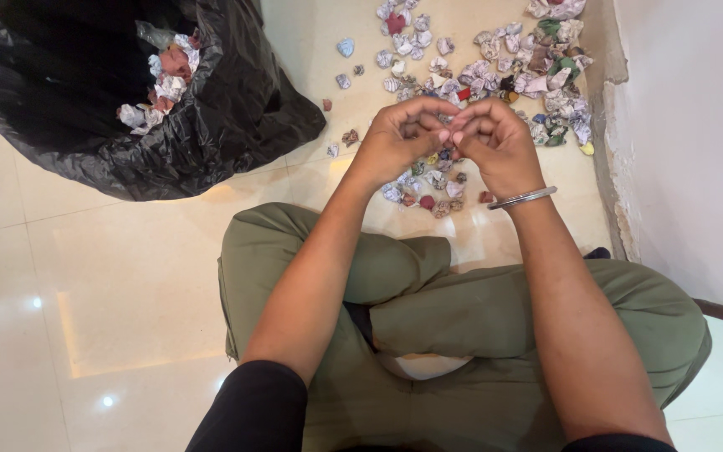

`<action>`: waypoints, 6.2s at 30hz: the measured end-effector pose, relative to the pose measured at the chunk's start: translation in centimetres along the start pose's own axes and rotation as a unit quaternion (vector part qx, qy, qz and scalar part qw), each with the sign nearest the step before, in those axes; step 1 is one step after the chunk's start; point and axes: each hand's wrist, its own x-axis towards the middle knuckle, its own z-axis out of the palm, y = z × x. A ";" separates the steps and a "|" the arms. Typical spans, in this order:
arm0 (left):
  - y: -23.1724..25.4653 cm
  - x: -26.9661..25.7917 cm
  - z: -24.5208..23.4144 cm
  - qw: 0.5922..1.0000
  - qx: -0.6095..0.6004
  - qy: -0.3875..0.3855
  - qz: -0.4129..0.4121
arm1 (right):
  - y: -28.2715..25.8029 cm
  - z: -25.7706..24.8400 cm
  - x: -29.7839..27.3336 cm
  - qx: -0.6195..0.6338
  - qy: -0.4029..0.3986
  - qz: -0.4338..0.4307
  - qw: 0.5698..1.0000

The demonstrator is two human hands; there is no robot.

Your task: The person sits on the floor and picks up small, colorful candy wrappers from a pile. They unwrap each wrapper by hand and place the contents into a black plastic bag. The person continues this process, clearing the pile of wrappers from the floor.

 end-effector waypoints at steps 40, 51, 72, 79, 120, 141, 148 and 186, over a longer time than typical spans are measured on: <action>-0.8 -0.4 0.5 0.995 0.059 0.081 -0.019 | 1.0 -0.4 -0.4 -0.034 0.017 0.022 0.999; -3.0 -0.7 2.4 0.986 0.055 0.147 0.050 | 0.5 2.2 -1.3 -0.210 0.101 -0.082 0.969; -3.0 -0.8 1.2 0.905 -0.385 0.075 -0.165 | -2.9 4.8 -2.4 -0.272 0.090 -0.193 0.938; -1.1 -0.8 1.6 0.975 -0.140 0.035 -0.169 | -1.0 2.0 -1.2 -0.163 0.160 -0.194 0.954; -0.5 -1.4 -2.2 0.804 0.514 0.093 -0.284 | 2.2 -4.2 -3.7 -0.282 0.077 0.088 0.952; -5.1 -0.6 0.8 0.900 0.401 0.088 -0.147 | 0.4 0.3 -1.0 -0.439 0.036 -0.055 0.896; -3.3 0.5 -1.7 0.989 -0.004 0.069 -0.129 | -0.2 0.9 -0.8 -0.327 0.038 -0.028 0.944; 0.5 -0.7 1.5 0.989 0.123 0.061 0.063 | 0.5 0.3 -1.3 -0.170 0.134 -0.028 0.976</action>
